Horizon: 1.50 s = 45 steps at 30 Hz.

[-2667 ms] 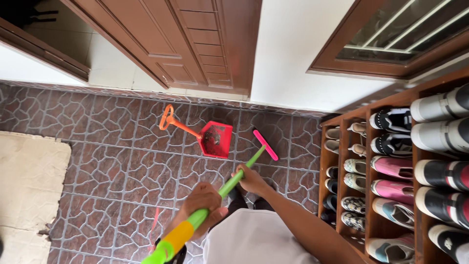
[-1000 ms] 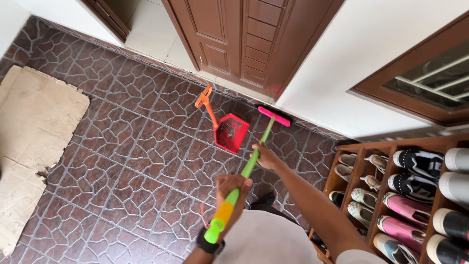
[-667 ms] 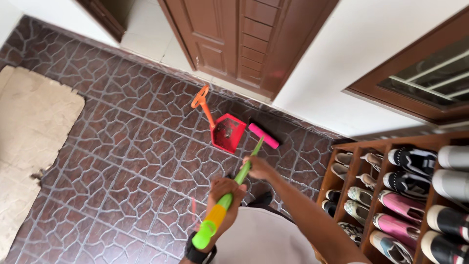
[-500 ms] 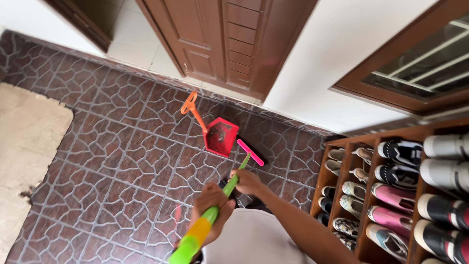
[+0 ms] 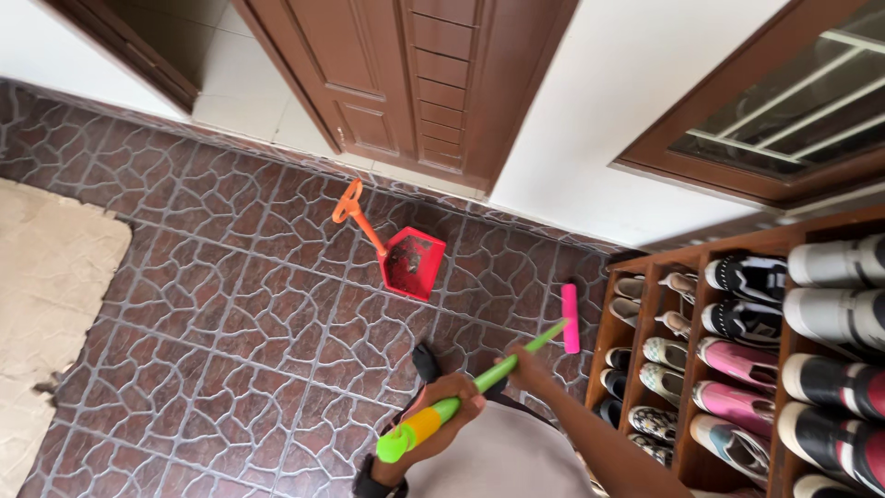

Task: The person sweeps debris from a tiled floor into a dustpan using a small broom and then carries the dustpan and broom across the area.

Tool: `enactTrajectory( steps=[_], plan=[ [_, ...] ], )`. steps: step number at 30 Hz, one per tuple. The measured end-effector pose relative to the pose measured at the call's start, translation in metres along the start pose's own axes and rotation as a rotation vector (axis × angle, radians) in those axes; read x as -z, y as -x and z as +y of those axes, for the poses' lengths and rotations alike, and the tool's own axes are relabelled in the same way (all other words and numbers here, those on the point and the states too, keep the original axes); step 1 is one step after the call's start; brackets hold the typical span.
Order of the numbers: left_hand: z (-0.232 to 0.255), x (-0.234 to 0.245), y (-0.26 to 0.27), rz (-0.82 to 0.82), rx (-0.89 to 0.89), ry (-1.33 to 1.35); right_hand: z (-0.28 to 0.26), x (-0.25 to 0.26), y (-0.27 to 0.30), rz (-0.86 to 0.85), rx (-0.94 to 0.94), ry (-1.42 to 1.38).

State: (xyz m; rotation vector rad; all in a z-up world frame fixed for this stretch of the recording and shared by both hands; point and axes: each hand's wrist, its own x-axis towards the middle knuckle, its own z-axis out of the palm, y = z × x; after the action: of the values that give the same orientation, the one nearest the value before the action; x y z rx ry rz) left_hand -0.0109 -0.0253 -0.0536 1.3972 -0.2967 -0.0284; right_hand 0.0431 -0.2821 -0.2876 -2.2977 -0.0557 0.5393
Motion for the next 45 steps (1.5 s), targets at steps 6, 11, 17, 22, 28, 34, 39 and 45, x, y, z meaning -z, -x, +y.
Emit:
enactTrajectory(
  steps=[6,11,17,22,28,34,39,45],
  plan=[
    [0.043,0.063,-0.006,-0.054,-0.019,-0.163,-0.051,-0.075,-0.044,-0.125,0.394,0.026],
    [0.113,0.06,-0.019,-0.179,-0.213,-0.24,-0.134,-0.077,-0.046,-0.18,0.23,-0.289],
    [0.108,0.084,-0.004,-0.264,-0.226,-0.057,-0.158,-0.046,-0.007,-0.15,0.079,-0.287],
    [0.054,0.059,0.004,-0.018,0.039,0.007,-0.058,-0.035,0.007,-0.045,-0.014,-0.133],
    [-0.001,0.016,0.006,-0.048,0.246,0.035,0.006,-0.015,0.02,-0.126,-0.161,-0.051],
    [0.042,0.055,0.0,0.026,0.015,-0.124,-0.044,-0.079,-0.043,-0.241,0.03,-0.03],
    [0.102,0.075,-0.014,-0.107,-0.092,-0.305,-0.136,-0.091,-0.07,-0.111,0.197,-0.165],
    [0.132,0.109,0.003,-0.225,-0.333,-0.175,-0.181,-0.047,-0.052,-0.373,0.155,-0.232]
  ],
)
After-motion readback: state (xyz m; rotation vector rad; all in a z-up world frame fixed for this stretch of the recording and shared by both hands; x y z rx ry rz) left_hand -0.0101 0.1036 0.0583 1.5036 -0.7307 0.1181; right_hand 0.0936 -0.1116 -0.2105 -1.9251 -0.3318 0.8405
